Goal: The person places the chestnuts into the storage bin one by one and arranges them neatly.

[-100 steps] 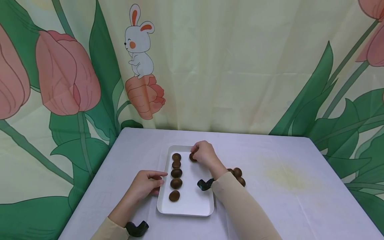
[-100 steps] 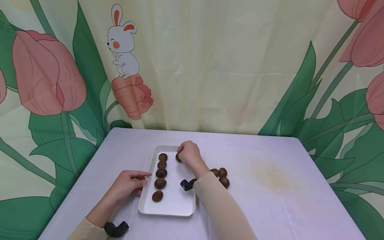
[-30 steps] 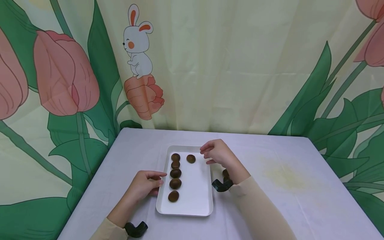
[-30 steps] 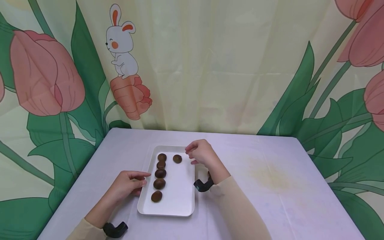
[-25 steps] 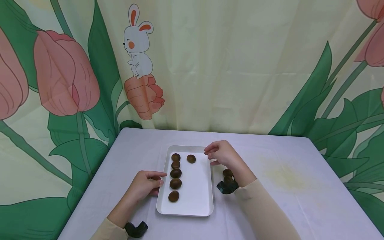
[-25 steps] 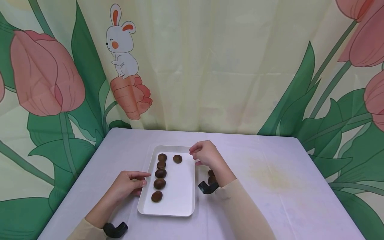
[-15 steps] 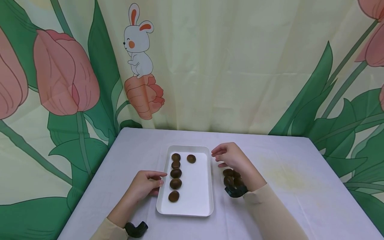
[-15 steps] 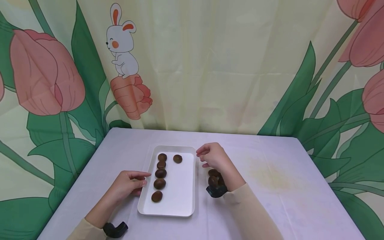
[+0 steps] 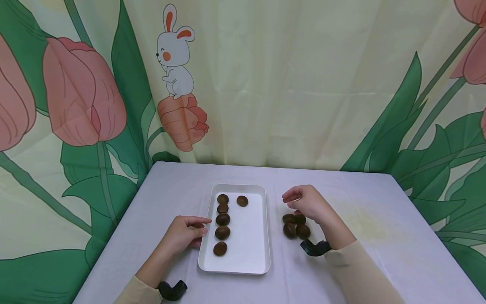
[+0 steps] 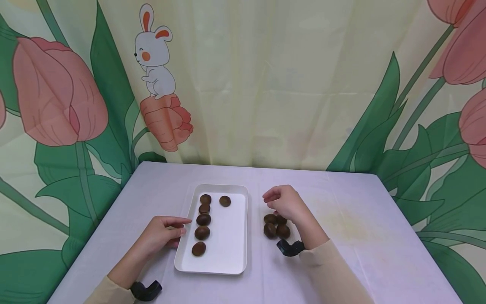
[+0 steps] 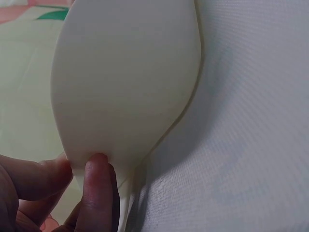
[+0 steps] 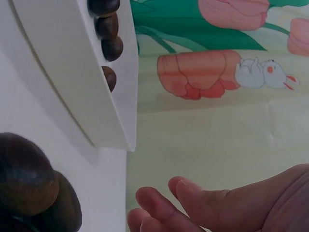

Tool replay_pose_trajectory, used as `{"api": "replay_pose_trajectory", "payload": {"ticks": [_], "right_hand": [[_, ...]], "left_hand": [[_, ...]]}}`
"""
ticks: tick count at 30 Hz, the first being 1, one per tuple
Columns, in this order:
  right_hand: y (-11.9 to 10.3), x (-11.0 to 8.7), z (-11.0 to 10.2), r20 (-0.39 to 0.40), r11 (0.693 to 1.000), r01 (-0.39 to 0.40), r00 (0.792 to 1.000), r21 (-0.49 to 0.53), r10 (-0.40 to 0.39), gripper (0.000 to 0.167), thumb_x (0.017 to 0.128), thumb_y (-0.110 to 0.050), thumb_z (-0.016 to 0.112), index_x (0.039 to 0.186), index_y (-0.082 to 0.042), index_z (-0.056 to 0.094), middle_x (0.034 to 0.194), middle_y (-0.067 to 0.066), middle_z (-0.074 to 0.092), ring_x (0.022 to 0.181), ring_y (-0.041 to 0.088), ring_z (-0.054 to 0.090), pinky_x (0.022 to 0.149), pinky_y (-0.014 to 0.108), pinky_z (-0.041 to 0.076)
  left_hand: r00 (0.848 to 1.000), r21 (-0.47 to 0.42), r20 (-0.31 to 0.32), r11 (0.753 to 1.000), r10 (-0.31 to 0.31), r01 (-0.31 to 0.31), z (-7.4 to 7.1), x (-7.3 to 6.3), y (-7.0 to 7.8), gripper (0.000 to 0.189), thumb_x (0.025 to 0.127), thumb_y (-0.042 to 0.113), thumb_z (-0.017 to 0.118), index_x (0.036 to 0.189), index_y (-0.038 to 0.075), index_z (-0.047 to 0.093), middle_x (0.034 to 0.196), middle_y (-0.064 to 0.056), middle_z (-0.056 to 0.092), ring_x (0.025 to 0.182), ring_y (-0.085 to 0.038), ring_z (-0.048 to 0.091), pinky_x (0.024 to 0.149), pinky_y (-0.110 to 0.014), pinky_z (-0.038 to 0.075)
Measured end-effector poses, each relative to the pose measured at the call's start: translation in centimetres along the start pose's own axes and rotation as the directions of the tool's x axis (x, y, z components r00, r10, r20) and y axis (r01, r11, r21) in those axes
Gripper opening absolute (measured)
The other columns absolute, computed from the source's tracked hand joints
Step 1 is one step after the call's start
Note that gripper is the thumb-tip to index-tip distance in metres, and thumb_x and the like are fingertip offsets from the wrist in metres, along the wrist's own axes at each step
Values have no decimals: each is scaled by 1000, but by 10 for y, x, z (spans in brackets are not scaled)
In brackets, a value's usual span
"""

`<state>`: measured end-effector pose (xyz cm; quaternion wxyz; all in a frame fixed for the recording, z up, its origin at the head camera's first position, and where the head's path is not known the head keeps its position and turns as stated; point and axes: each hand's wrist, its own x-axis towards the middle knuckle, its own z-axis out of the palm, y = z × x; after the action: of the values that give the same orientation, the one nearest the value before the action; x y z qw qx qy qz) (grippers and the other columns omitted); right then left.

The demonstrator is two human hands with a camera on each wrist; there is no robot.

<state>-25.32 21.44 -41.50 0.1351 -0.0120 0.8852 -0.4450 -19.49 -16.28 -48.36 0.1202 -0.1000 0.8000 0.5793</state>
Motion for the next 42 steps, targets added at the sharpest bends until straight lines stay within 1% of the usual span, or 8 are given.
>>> {"api": "replay_pose_trajectory", "payload": {"ticks": [7,11,17,23,28,33,40,42], "right_hand": [[21,-1,-8,-3,997,51,999,-59,-51,29,98,3,66,126,4,72,126,24,75,105,28,74,90,45,66],[34,1,-12,-10,995,40,999,-96,-41,29,96,3,68,125,3,73,125,24,75,106,27,73,89,42,65],[48,3,-15,-15,993,-10,1000,-114,8,29,96,2,71,125,2,74,124,21,76,110,30,72,92,43,63],[60,4,-15,-17,992,-13,1000,-129,11,29,93,6,71,121,2,75,119,19,78,108,28,73,91,40,61],[66,4,-14,-7,994,0,1000,-113,-1,30,92,10,71,120,3,74,113,17,79,103,25,73,85,34,60],[67,5,-14,-5,994,4,1000,-106,-5,29,91,10,72,119,2,75,108,15,79,99,23,72,79,27,56],[67,0,-12,-3,996,12,1000,-88,-13,31,89,10,74,120,4,74,107,18,76,94,23,69,75,28,56],[67,-1,-11,-8,997,3,1000,-76,-3,32,89,10,75,120,4,74,106,18,74,92,23,69,74,28,57]], "left_hand": [[999,-39,26,999,27,-26,-1,-1,-2,29,91,-2,80,120,3,82,103,-16,74,77,-20,76,64,-35,68],[999,-52,31,998,31,-30,-1,-2,-1,29,92,-2,80,120,3,81,101,-16,75,77,-20,77,64,-36,67],[999,-51,38,998,39,-37,-1,-4,0,31,91,-2,80,122,1,80,103,-18,75,78,-21,77,63,-36,67],[999,-50,24,998,23,-22,0,-3,1,29,92,-3,79,121,2,81,100,-16,74,76,-20,76,63,-35,67],[1000,-38,10,999,25,-25,1,-2,1,29,91,-2,80,119,3,82,100,-16,74,75,-19,76,63,-36,67],[1000,-32,4,999,28,-28,1,-2,2,29,92,-2,80,120,4,82,99,-16,75,74,-19,75,62,-35,67],[999,-31,5,999,31,-31,0,-3,1,29,91,-2,80,120,4,82,98,-15,74,74,-19,75,62,-36,67],[1000,-31,4,999,28,-28,0,-3,1,29,91,-2,81,119,4,82,98,-15,73,74,-19,75,62,-36,67]]}}
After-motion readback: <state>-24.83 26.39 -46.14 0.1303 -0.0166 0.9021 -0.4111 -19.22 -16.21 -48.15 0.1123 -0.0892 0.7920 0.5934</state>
